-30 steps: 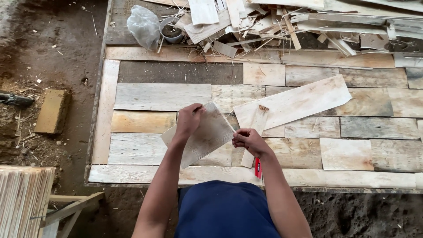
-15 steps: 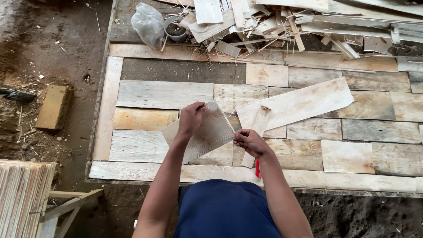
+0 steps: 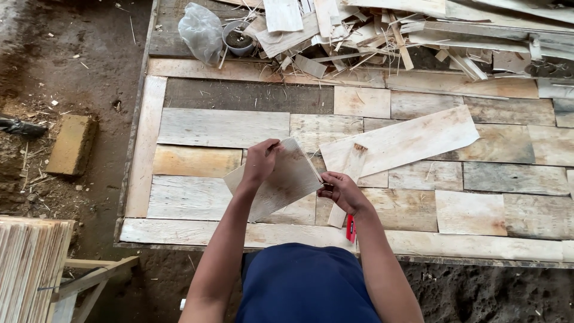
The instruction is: The person is sorting through a pile of wood scraps and trimming them to size using a utility knife.
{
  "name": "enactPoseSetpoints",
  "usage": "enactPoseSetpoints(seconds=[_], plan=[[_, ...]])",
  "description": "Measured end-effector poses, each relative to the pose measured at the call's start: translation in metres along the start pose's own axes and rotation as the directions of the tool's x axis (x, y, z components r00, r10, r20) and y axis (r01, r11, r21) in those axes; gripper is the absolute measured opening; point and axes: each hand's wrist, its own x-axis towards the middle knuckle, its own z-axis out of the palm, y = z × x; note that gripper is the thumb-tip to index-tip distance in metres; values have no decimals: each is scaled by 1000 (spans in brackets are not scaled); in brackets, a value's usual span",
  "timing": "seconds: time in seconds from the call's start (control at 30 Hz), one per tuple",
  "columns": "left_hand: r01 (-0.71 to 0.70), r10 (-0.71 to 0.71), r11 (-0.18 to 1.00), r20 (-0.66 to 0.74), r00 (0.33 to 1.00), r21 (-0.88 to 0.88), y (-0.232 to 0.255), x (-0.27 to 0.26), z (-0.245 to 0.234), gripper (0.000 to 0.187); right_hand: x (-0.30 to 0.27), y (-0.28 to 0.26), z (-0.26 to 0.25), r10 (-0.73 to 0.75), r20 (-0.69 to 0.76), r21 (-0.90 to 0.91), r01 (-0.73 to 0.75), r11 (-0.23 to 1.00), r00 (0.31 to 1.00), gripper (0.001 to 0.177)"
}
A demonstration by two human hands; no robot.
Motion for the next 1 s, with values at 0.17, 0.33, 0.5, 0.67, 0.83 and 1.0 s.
enactPoseSetpoints(seconds=[0.17, 0.33, 0.5, 0.67, 0.83, 1.0], plan=[[-36, 39, 999, 92, 995, -29, 9, -3, 4, 19, 4, -9, 23, -108, -101, -200, 86, 976, 989, 26], [-87, 76, 995, 197, 978, 47, 33, -9, 7, 20, 8, -17, 38, -248, -183, -456, 142, 879, 951, 28], [-26, -27, 976, 241, 970, 215, 42, -14, 11, 23, 8, -14, 46, -358, -248, -548, 175, 818, 900, 27], [91, -175, 943, 245, 954, 320, 44, -17, 20, 23, 11, -8, 46, -445, -289, -685, 142, 715, 847, 20], [169, -258, 927, 243, 935, 335, 54, -22, 20, 28, 1, -11, 58, -529, -288, -767, 139, 627, 798, 13], [182, -262, 931, 234, 936, 315, 55, -20, 22, 29, 2, -11, 62, -559, -293, -791, 132, 598, 776, 12]])
